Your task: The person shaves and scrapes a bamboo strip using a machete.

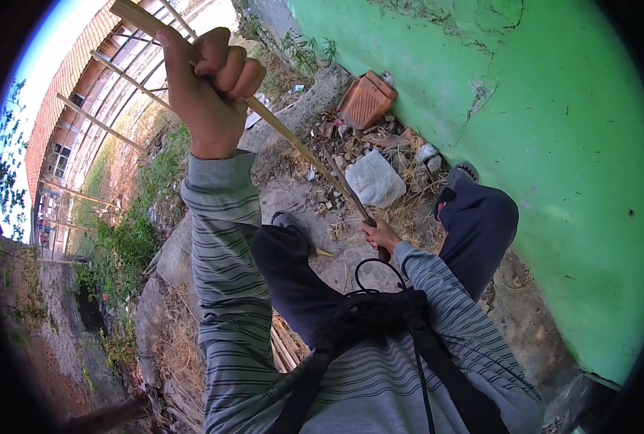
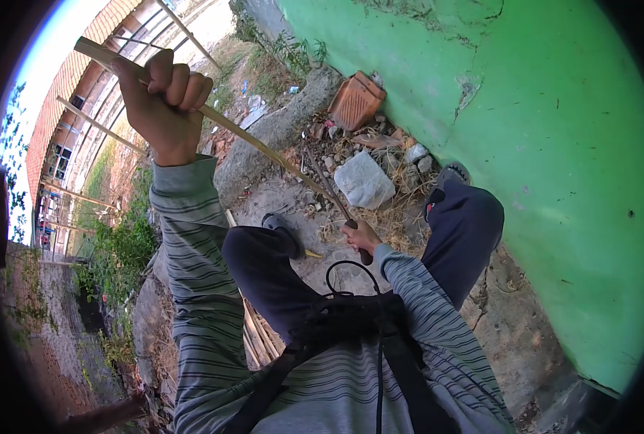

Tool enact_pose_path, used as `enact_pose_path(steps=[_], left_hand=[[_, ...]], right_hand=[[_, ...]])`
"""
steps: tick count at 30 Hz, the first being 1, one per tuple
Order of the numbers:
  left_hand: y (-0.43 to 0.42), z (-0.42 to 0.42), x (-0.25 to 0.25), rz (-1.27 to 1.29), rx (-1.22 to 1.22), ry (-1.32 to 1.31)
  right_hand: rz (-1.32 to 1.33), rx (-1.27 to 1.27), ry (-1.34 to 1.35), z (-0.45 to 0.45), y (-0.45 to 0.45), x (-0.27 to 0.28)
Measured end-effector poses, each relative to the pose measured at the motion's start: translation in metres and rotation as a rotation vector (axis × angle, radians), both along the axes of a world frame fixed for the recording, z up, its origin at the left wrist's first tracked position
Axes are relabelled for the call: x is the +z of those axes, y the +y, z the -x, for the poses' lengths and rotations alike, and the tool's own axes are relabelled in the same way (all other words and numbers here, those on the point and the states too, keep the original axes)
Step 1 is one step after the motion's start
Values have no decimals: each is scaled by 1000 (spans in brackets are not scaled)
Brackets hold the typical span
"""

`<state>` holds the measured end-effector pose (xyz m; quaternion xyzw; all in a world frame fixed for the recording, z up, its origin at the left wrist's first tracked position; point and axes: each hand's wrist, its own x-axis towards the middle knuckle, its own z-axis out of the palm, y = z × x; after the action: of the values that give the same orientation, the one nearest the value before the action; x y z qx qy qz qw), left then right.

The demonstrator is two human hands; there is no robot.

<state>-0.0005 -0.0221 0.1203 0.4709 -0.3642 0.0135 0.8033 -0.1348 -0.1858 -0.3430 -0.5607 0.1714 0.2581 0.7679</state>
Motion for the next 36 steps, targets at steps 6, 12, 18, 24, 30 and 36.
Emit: enact_pose_path(steps=[6,12,18,24,30,36], left_hand=[[20,14,-5,29,-23,43],[26,31,-11,62,14,-4],[26,31,-8,42,79,-32],[47,24,-12,55,-45,-25],[43,34,-6,-108,334,-42],[41,22,-18,-78,313,-120]], right_hand=[[-60,-44,-161,10,13,22],[1,5,-276,13,20,20],[445,34,-46,20,0,-90],[479,53,-44,20,1,-88],[225,2,-196,3,9,21],[-111,58,-263,-18,2,156]])
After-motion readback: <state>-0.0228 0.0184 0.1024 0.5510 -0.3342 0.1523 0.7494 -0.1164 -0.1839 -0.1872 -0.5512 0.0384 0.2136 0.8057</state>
